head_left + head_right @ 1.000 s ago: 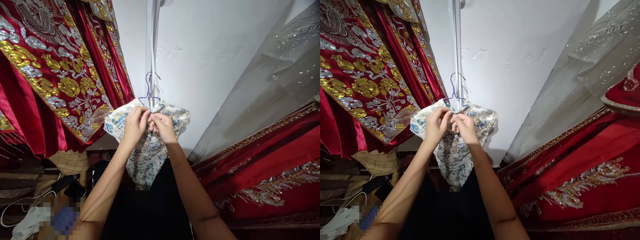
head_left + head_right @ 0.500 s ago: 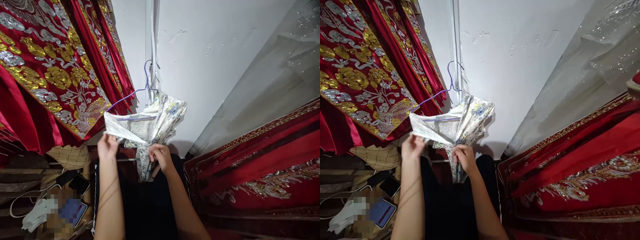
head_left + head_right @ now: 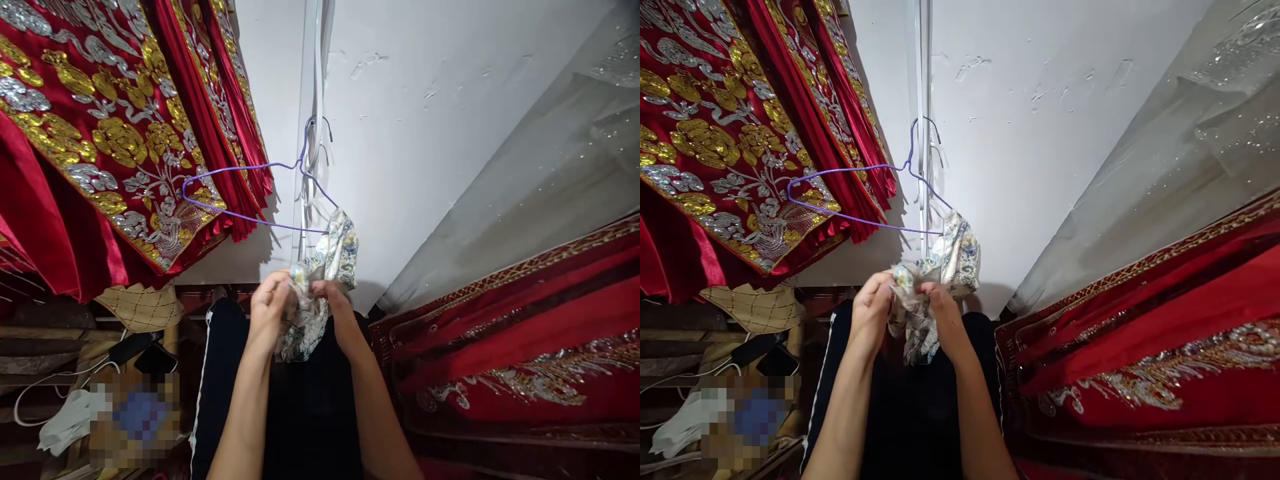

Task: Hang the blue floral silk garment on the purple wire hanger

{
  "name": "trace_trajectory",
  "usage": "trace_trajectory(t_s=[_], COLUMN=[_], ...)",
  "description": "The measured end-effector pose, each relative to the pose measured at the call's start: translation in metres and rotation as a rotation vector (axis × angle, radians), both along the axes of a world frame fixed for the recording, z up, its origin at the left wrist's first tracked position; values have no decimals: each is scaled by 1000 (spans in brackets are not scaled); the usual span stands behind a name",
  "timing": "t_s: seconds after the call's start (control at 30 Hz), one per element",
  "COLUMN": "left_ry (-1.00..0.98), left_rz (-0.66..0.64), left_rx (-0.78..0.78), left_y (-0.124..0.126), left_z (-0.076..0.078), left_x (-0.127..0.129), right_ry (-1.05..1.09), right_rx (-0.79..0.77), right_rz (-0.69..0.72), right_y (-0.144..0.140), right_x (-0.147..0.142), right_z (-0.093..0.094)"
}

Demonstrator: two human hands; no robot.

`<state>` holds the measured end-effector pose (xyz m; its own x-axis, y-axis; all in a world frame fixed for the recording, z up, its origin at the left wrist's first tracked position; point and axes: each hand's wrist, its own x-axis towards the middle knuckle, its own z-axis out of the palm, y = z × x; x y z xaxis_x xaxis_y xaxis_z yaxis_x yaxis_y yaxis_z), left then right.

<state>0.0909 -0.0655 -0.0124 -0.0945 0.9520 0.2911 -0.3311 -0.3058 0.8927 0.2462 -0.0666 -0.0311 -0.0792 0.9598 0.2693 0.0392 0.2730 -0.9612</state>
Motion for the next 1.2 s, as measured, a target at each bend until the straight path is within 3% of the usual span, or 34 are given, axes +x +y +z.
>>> trace_trajectory(t_s=[0.1, 0.17, 0.23, 0.3, 0.4, 0.5, 0.63, 0.7, 0.8, 0.9, 1.07, 1.2], left_ry=[333, 478, 538, 596, 837, 1100, 1422, 1579, 1749, 1805, 1688, 1477], left_rz=[-29, -36, -132, -301, -430, -343, -159, -151, -209, -71, 300, 271], left_rx=[118, 153, 155, 145, 101, 62, 2, -63, -172, -121, 189, 206], left_y=[-9, -6, 2, 11, 21, 28, 37, 41, 45, 53, 79, 99], left_z=[16, 22, 23, 20, 11, 8, 19, 25, 33, 42, 69, 83], left_x=[10, 10, 4, -7, -29, -56, -96, -113, -126, -128, -128, -124], right_ry=[53, 47, -20, -85, -112, -115, -167, -278, -426, -476, -515, -500], right_rx=[-35, -36, -26, 3, 139, 266, 236, 219, 249, 273, 319, 318], right_rz=[244, 299, 313, 279, 53, -129, -93, -64, -97, -128, -161, -151], right_y=[-8, -10, -6, 4, 34, 80, 140, 152, 146, 128, 111, 109], right_x=[-6, -5, 1, 13, 29, 33, 26, 28, 43, 61, 76, 76], right_z=[13, 21, 28, 37, 54, 66, 59, 52, 50, 65, 96, 99])
